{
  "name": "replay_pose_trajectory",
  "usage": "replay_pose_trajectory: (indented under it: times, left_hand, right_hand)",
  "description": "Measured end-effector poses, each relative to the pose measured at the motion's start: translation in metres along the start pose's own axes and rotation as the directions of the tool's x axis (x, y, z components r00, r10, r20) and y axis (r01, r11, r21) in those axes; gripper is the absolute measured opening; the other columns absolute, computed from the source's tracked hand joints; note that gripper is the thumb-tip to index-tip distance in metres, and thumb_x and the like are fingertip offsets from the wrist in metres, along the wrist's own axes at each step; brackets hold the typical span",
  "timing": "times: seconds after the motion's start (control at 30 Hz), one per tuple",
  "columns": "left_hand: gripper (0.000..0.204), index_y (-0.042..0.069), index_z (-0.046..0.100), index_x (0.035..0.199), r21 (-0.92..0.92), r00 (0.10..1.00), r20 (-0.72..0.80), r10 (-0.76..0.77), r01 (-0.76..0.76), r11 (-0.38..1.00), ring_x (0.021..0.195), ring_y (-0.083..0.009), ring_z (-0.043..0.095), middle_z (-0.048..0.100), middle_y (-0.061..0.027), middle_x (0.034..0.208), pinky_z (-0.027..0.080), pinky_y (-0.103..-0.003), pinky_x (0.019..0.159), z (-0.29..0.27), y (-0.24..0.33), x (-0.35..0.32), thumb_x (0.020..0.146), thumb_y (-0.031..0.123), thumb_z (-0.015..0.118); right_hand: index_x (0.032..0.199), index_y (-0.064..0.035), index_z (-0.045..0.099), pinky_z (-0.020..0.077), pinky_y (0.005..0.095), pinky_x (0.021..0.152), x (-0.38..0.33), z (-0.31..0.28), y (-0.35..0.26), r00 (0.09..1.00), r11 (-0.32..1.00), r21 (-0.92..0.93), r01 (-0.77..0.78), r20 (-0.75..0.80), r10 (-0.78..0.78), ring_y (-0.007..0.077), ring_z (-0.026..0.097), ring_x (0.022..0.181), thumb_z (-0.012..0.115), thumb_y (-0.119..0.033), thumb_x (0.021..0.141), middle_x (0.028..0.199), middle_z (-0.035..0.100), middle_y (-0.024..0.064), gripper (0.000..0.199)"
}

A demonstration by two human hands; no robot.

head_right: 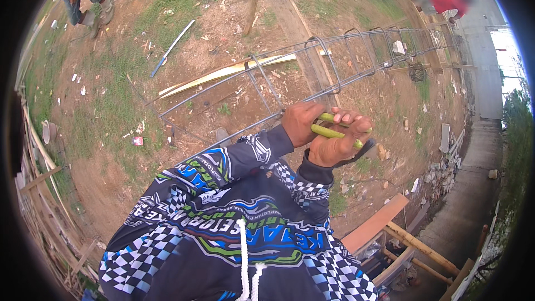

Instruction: The person uses pliers to twist wire ties around a metal frame, securing it to wooden supports. A coworker assists by holding the frame and handing over materials. The task involves repeated bending and twisting of wire to fasten the structure.

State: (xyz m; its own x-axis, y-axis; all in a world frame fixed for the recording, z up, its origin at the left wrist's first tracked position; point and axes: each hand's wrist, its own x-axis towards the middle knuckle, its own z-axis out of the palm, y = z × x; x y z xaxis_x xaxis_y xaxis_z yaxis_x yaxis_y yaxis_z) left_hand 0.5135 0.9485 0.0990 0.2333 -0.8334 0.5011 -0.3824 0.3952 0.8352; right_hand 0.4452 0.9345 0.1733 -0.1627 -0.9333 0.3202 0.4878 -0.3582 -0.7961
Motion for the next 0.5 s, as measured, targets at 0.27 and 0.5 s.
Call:
replay_pose_trajectory:
  times: [0.27, 0.5]
  left_hand:
    - [0.040, 0.004, 0.065, 0.096, -0.195, 0.599, 0.799, -0.058, 0.349, 0.917, 0.073, -0.0253, 0.063, 0.067, -0.0120, 0.081, 0.050, -0.038, 0.070, -0.035, -0.021, 0.042, 0.066, 0.028, 0.080]
    - [0.015, 0.000, 0.058, 0.070, -0.483, 0.560, 0.808, -0.183, 0.807, 0.339, 0.045, -0.0128, 0.044, 0.049, -0.0031, 0.053, 0.030, -0.026, 0.044, -0.064, -0.056, 0.065, 0.070, 0.005, 0.071]
  right_hand:
    - [0.092, -0.0022, 0.053, 0.0515, 0.0474, 0.084, 0.017, -0.027, -0.022, 0.831, 0.987, -0.112, -0.112, 0.534, 0.155, 0.0270, 0.062, 0.076, 0.068, -0.043, 0.087, 0.077, 0.059, 0.0112, 0.044]
    - [0.074, -0.0015, 0.056, 0.0420, 0.0252, 0.050, 0.057, 0.075, 0.033, 0.862, 0.860, -0.480, -0.174, 0.348, 0.369, 0.0087, 0.051, 0.054, 0.057, -0.023, 0.098, 0.061, 0.054, 0.0021, 0.033]
